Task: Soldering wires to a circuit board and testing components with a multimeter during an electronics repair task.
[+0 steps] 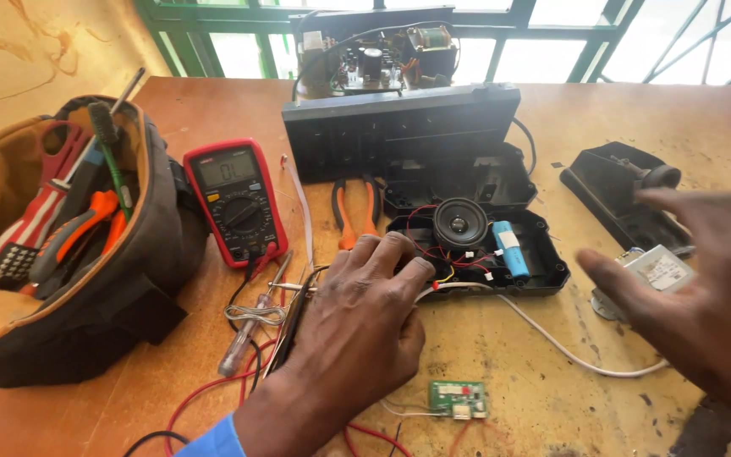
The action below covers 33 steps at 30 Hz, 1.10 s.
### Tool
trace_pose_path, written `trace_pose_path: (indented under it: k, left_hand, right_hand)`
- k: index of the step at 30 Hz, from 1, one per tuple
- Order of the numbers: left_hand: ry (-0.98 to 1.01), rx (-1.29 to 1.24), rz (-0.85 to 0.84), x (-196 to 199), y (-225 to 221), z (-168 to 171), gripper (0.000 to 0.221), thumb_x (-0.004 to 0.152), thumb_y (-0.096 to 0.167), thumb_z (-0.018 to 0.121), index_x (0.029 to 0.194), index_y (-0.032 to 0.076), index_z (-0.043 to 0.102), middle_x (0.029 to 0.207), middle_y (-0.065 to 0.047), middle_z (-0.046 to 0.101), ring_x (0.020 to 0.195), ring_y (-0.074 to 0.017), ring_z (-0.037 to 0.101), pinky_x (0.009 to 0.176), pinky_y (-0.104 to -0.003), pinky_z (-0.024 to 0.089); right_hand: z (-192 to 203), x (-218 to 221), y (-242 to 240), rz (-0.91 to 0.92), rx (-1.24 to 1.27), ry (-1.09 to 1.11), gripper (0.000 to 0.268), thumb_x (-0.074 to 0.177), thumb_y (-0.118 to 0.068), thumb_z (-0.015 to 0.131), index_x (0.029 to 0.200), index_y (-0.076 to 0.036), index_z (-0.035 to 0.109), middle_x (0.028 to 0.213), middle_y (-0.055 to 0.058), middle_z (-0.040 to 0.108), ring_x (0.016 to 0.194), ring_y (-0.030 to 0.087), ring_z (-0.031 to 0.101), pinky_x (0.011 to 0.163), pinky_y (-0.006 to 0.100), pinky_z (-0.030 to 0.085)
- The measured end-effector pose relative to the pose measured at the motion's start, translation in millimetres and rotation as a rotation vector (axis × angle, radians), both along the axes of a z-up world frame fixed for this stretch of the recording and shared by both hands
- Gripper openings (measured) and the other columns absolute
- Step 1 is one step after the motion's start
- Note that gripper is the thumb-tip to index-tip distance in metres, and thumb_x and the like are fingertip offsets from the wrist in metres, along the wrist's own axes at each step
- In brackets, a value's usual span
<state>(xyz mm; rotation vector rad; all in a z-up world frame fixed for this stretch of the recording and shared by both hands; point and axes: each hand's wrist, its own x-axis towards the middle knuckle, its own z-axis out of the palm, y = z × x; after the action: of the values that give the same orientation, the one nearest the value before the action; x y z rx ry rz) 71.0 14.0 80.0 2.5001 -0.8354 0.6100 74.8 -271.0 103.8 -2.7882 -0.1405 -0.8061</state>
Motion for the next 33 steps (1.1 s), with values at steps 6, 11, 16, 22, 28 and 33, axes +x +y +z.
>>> trace_pose_path:
  k: [6, 11, 16, 22, 28, 33]
  left_hand:
    - [0.022, 0.015, -0.116, 12.4, 5.8, -3.5, 0.035, 0.07, 0.007, 0.055, 0.104, 0.007, 0.066, 0.103, -0.013, 0.064, 0.097, -0.0356, 0.055, 0.083, -0.049, 0.043]
    - [0.027, -0.086, -0.152, 15.8, 12.5, -15.2, 0.036, 0.07, 0.007, 0.054, 0.102, 0.006, 0.068, 0.102, -0.014, 0.063, 0.096, -0.0369, 0.056, 0.085, -0.051, 0.043]
    - [0.038, -0.068, -0.13, 15.9, 17.3, -20.3, 0.03, 0.066, 0.005, 0.057, 0.094, 0.006, 0.067, 0.105, -0.014, 0.063, 0.098, -0.0359, 0.055, 0.088, -0.049, 0.044]
    - [0.051, -0.079, -0.138, 13.7, 20.6, -21.2, 0.031, 0.064, 0.003, 0.057, 0.093, 0.005, 0.065, 0.104, -0.014, 0.062, 0.098, -0.0362, 0.054, 0.085, -0.049, 0.045]
    - [0.061, -0.095, -0.14, 13.6, 21.7, -23.5, 0.029, 0.063, 0.002, 0.057, 0.091, 0.005, 0.064, 0.104, -0.014, 0.061, 0.099, -0.0356, 0.054, 0.083, -0.048, 0.045]
    - [0.059, -0.109, -0.143, 13.8, 22.0, -23.9, 0.03, 0.064, 0.002, 0.057, 0.093, 0.006, 0.064, 0.105, -0.013, 0.061, 0.099, -0.0347, 0.054, 0.082, -0.048, 0.046]
  right_hand:
    - [36.4, 45.2, 89.2, 0.047, -0.131, 0.453, 0.07, 0.08, -0.066, 0.067, 0.138, -0.027, 0.058, 0.136, 0.003, 0.065, 0.103, 0.028, 0.071, 0.084, 0.05, 0.059]
    - [40.0, 79.0, 111.8, 0.149, -0.166, 0.602, 0.068, 0.078, -0.06, 0.071, 0.134, -0.023, 0.063, 0.129, 0.001, 0.069, 0.11, 0.029, 0.067, 0.089, 0.049, 0.055]
    - [86.9, 75.7, 130.2, -0.014, 0.394, 0.721, 0.047, 0.084, -0.033, 0.06, 0.119, -0.009, 0.081, 0.109, 0.019, 0.081, 0.092, 0.032, 0.071, 0.09, 0.043, 0.05]
    - [84.8, 96.4, 122.4, 0.183, 0.416, 0.554, 0.02, 0.089, -0.019, 0.074, 0.085, -0.001, 0.08, 0.074, 0.013, 0.072, 0.067, 0.024, 0.064, 0.081, 0.034, 0.046]
    - [59.6, 126.2, 107.9, 0.137, 0.22, 0.467, 0.04, 0.08, -0.028, 0.081, 0.119, -0.017, 0.078, 0.115, 0.004, 0.075, 0.1, 0.026, 0.067, 0.084, 0.041, 0.049]
    - [46.0, 127.3, 109.8, 0.138, 0.162, 0.546, 0.05, 0.08, -0.035, 0.078, 0.128, -0.021, 0.073, 0.119, 0.003, 0.074, 0.108, 0.022, 0.067, 0.089, 0.038, 0.049]
